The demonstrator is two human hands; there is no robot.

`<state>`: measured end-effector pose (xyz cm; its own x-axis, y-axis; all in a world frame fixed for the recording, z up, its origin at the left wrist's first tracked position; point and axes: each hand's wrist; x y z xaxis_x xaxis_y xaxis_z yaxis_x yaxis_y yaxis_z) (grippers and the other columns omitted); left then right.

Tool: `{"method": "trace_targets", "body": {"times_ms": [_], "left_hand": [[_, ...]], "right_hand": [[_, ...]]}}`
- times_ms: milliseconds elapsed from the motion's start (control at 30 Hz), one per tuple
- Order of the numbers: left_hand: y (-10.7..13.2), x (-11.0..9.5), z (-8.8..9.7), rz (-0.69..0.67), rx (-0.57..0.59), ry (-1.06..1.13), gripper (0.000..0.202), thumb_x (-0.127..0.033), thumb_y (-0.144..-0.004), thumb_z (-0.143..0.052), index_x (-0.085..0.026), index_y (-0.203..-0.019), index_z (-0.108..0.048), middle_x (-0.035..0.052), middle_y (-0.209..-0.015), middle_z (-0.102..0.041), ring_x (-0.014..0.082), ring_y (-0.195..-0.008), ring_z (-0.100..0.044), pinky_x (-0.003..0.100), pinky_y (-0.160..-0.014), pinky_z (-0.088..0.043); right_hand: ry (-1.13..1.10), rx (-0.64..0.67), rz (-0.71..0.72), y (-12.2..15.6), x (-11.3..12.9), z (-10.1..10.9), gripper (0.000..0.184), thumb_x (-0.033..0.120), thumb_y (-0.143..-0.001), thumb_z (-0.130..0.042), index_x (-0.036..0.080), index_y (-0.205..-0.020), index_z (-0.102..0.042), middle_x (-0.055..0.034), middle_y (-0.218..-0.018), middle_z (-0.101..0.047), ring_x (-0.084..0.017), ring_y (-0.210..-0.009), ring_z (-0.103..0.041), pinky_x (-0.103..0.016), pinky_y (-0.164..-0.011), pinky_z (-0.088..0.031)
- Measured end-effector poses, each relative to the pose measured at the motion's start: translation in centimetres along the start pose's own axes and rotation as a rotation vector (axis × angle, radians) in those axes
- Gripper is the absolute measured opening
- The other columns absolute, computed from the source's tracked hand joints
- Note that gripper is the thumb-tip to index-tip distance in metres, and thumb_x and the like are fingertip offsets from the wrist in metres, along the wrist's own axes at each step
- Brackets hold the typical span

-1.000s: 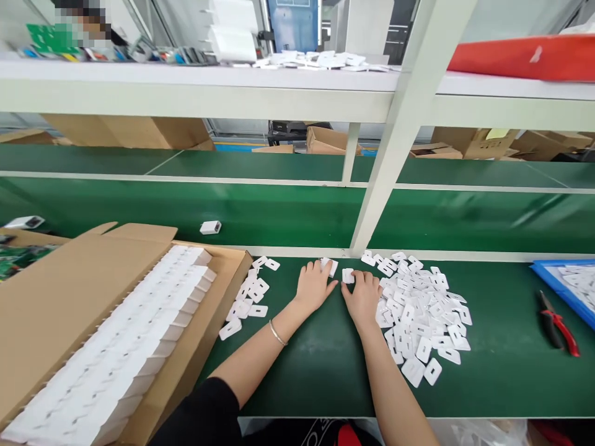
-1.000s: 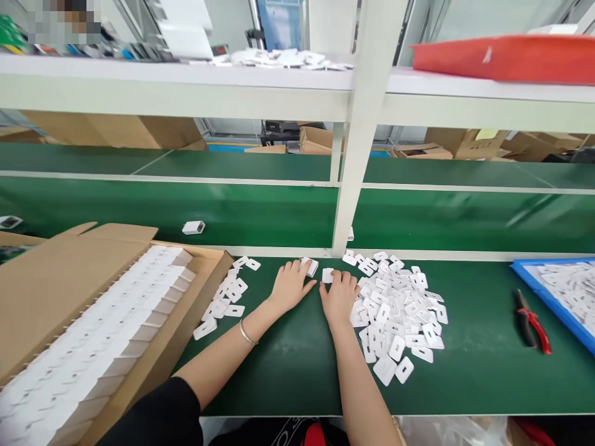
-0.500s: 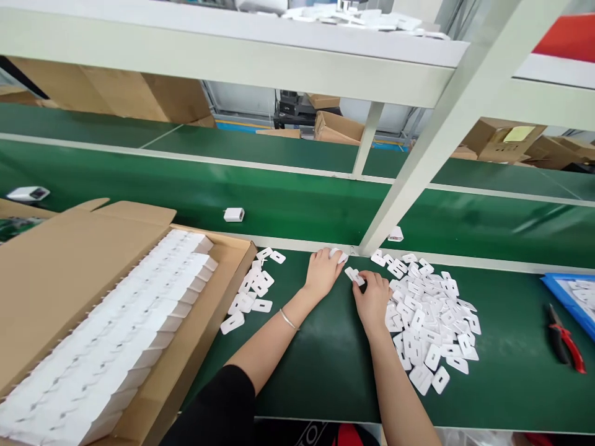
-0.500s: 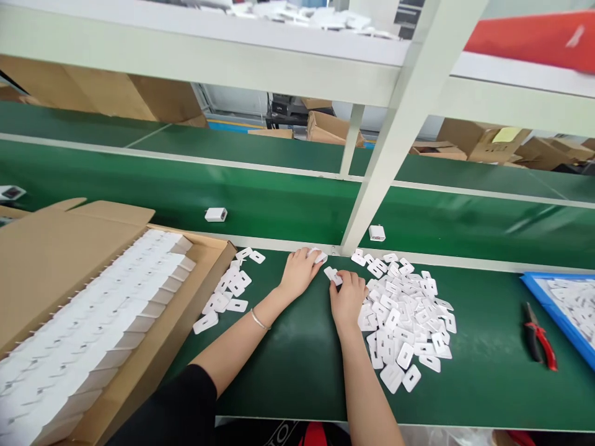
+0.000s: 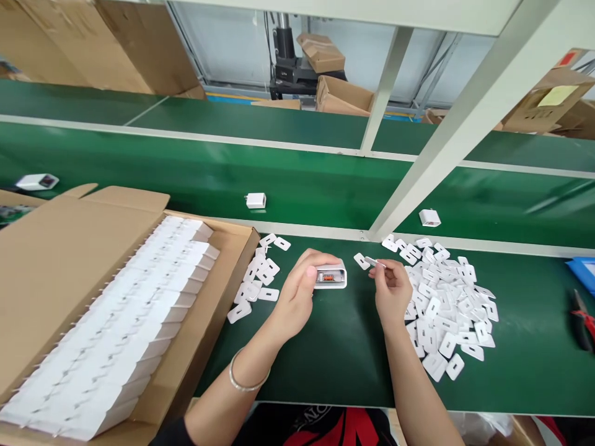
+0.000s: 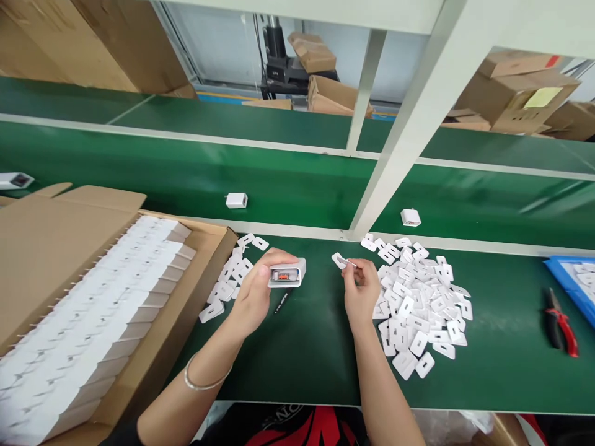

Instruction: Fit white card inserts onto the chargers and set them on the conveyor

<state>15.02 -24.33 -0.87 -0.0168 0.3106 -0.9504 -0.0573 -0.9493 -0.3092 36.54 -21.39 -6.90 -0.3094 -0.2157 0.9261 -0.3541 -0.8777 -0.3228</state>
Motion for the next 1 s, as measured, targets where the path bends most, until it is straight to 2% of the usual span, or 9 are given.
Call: {"method": "trace_targets", "body": {"times_ms": [133,233,333,433,533,633,767,900,1000], "left_hand": [[0.1,0.9,0.0,-0.024,-0.018,-0.092,0.051,-0.054,-0.114,-0.032,-0.026,-0.123,-0.074,0.009,-0.116,-0.066,0.0228,-0.106,-0.064,0.037,-0.093,-0.056],[0.1,2.8,-0.7,0.051,-0.041,-0.188,0.05,-0.055,-0.114,-0.033,-0.026,-0.131,-0.071,0.0092,-0.117,-0.062,0.0225,-0.111,-0.063,0.038,-0.099,-0.056],[0.6,5.0,-1.8,0.13,-0.052,-0.25,0.053,-0.057,-0.114,-0.03,-0.025,-0.134,-0.067,0.0097,-0.116,-0.059,0.0223,-0.112,-0.062,0.039,-0.103,-0.055],[1.3,6.2,-2.8,0.156,-0.03,-0.255,0.053,-0.055,-0.114,-0.026,-0.025,-0.135,-0.064,0.0104,-0.12,-0.058,0.0222,-0.115,-0.061,0.04,-0.104,-0.055],[1.8,6.5,-3.2,0.143,-0.007,-0.243,0.051,-0.053,-0.115,-0.024,-0.024,-0.135,-0.061,0.011,-0.125,-0.057,0.0223,-0.118,-0.061,0.04,-0.104,-0.055],[2.0,6.3,-3.2,0.133,0.038,-0.235,0.045,-0.053,-0.114,-0.031,-0.025,-0.137,-0.056,0.0115,-0.129,-0.055,0.023,-0.121,-0.06,0.04,-0.104,-0.055],[2.1,6.2,-3.0,0.111,0.085,-0.196,0.04,-0.05,-0.114,-0.036,-0.026,-0.14,-0.054,0.0112,-0.128,-0.055,0.0233,-0.121,-0.061,0.039,-0.1,-0.056],[2.2,6.1,-2.7,0.018,0.093,-0.158,0.037,-0.05,-0.112,-0.043,-0.028,-0.134,-0.062,0.0091,-0.118,-0.057,0.0224,-0.106,-0.062,0.037,-0.087,-0.058],[2.2,6.1,-2.5,-0.034,0.105,-0.145,0.036,-0.049,-0.112,-0.046,-0.028,-0.132,-0.066,0.008,-0.113,-0.058,0.0215,-0.099,-0.061,0.036,-0.083,-0.057]], "right_hand": [[-0.163,0.068,-0.148,-0.1,0.4,0.0,0.028,0.047,-0.095,-0.074,0.022,-0.107,-0.077,-0.0017,-0.082,-0.069,-0.017,-0.07,-0.067,-0.038,-0.071,-0.063],[-0.314,0.151,-0.245,0.1,0.8,-0.4,0.03,0.045,-0.089,-0.081,0.023,-0.109,-0.074,0.0012,-0.078,-0.068,-0.015,-0.066,-0.065,-0.034,-0.068,-0.061],[-0.403,0.248,-0.277,0.9,1.2,-1.1,0.025,0.043,-0.088,-0.082,0.024,-0.101,-0.072,0.003,-0.074,-0.066,-0.013,-0.062,-0.062,-0.031,-0.063,-0.057],[-0.394,0.312,-0.256,2.0,1.7,-2.0,0.022,0.042,-0.091,-0.081,0.025,-0.099,-0.071,0.0034,-0.076,-0.064,-0.012,-0.061,-0.061,-0.03,-0.062,-0.057],[-0.351,0.336,-0.212,2.7,2.0,-2.4,0.023,0.044,-0.092,-0.08,0.025,-0.1,-0.07,0.0015,-0.088,-0.062,-0.011,-0.062,-0.061,-0.031,-0.059,-0.057],[-0.286,0.339,-0.165,3.1,2.1,-2.5,0.022,0.045,-0.094,-0.078,0.026,-0.1,-0.069,0.0006,-0.092,-0.058,-0.012,-0.065,-0.059,-0.03,-0.058,-0.056],[-0.252,0.412,-0.161,3.1,1.9,-2.4,0.03,0.051,-0.097,-0.072,0.028,-0.116,-0.065,0.0008,-0.091,-0.054,-0.014,-0.069,-0.056,-0.029,-0.059,-0.052],[-0.23,0.579,-0.168,3.1,1.8,-2.1,0.043,0.062,-0.104,-0.055,0.03,-0.132,-0.061,-0.0015,-0.094,-0.062,-0.017,-0.071,-0.059,-0.032,-0.06,-0.052],[-0.249,0.585,-0.15,3.2,2.0,-1.9,0.046,0.066,-0.103,-0.054,0.029,-0.128,-0.063,-0.0038,-0.101,-0.069,-0.019,-0.077,-0.064,-0.034,-0.065,-0.055]]}}
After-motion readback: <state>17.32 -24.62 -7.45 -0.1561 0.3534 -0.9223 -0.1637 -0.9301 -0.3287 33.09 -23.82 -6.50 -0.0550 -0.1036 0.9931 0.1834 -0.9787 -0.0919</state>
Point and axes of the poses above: each hand's wrist, its own y-axis away from the middle knuckle, its own z-axis out of the back of the hand, x = y × z
